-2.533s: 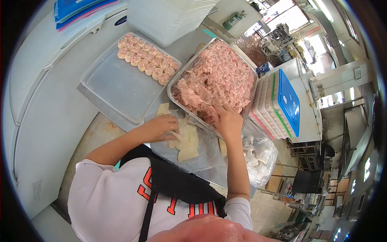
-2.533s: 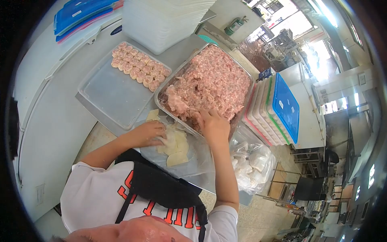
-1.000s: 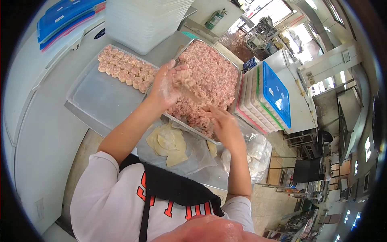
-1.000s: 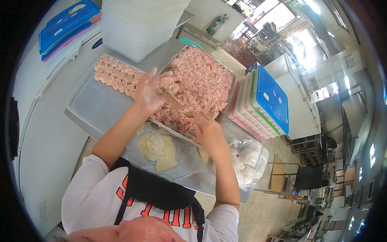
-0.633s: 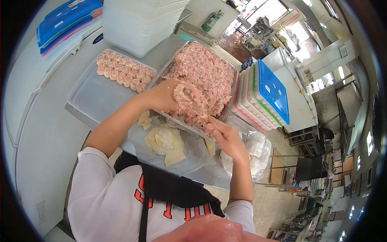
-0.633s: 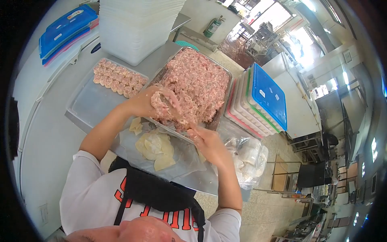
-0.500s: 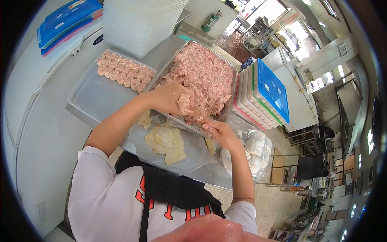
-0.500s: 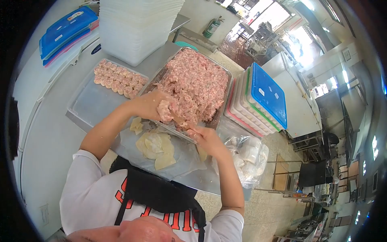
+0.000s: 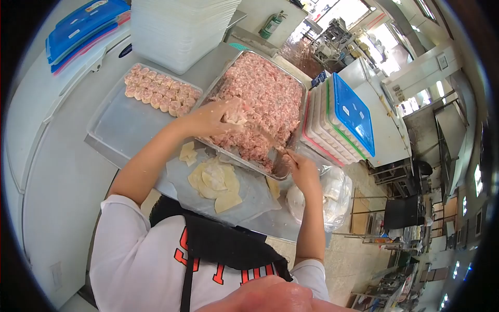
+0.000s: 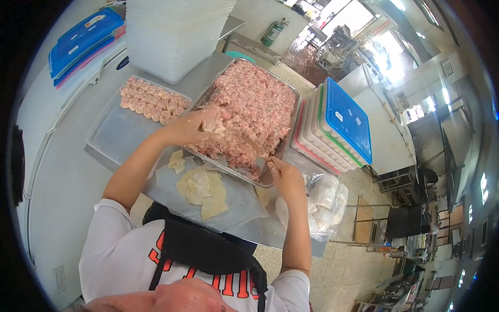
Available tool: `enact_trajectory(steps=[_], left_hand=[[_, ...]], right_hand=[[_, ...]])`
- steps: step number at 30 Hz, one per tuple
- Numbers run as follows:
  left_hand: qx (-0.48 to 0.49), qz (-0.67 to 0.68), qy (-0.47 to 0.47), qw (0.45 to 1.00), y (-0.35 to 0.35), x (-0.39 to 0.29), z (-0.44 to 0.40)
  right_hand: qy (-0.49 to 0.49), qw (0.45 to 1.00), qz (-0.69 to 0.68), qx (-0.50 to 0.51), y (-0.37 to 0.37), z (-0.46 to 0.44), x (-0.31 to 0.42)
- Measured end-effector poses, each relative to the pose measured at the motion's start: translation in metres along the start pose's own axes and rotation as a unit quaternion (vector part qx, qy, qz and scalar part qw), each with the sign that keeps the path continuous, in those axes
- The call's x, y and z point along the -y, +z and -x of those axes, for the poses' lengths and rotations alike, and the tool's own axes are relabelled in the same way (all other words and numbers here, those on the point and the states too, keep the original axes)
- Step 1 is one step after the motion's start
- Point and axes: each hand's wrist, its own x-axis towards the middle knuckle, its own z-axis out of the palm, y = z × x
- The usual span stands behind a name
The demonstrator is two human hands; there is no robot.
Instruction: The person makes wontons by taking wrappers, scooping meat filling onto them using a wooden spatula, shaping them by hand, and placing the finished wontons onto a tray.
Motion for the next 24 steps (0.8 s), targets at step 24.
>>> enact_trajectory(steps=[24], left_hand=[[0.116,0.004,-0.122,0.986,-0.025,0.002,-0.013]], right_hand=[[-0.106,0.991,-0.074,0.023,0.004,-0.027,0.059]])
